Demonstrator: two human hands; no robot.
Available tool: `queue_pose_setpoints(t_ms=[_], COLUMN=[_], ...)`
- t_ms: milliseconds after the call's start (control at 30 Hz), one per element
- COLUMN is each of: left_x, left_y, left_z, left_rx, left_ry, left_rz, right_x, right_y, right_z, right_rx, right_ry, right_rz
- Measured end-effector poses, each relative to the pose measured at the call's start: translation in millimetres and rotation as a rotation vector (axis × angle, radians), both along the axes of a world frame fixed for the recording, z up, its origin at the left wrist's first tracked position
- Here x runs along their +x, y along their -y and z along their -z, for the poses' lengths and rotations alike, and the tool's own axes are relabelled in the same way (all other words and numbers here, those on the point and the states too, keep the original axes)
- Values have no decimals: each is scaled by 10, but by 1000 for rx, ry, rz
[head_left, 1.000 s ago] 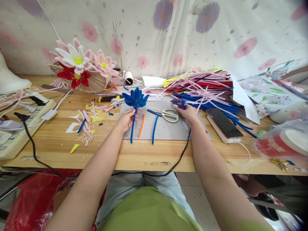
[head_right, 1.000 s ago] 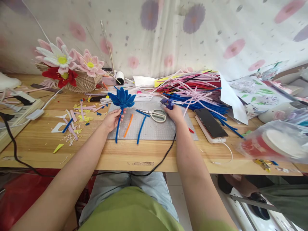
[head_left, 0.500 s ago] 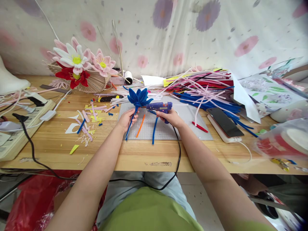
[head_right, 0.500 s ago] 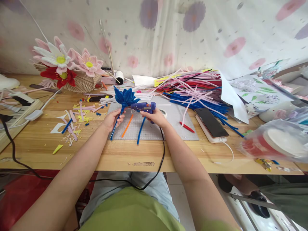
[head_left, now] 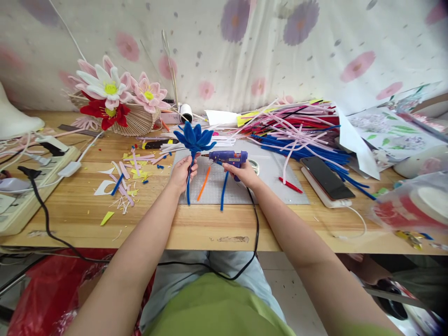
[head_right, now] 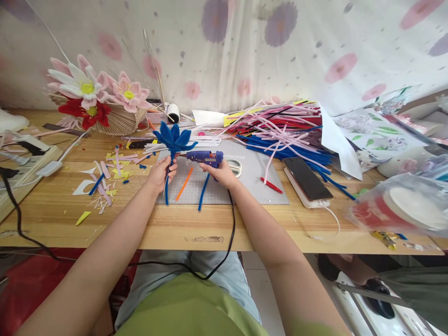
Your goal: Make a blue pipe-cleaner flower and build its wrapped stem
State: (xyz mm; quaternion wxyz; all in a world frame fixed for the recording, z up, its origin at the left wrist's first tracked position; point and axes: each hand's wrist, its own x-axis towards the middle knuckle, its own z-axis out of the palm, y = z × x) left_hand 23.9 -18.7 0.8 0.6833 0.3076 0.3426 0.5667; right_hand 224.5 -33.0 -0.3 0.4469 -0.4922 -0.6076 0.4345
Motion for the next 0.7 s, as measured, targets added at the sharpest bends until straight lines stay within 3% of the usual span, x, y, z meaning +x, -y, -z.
queue_pose_setpoints(t_ms=[233, 700], left_x=[3, 29], left_y=[-15, 16], left_z=[30, 25], left_rx=[-72, -68], left_ry=[-56, -167], left_rz=[21, 84], right_x=[-35, -15], right_y=[9, -31], right_z=[-15, 29], right_rx=[11, 7], right_ry=[27, 159], right_rz=[-39, -13])
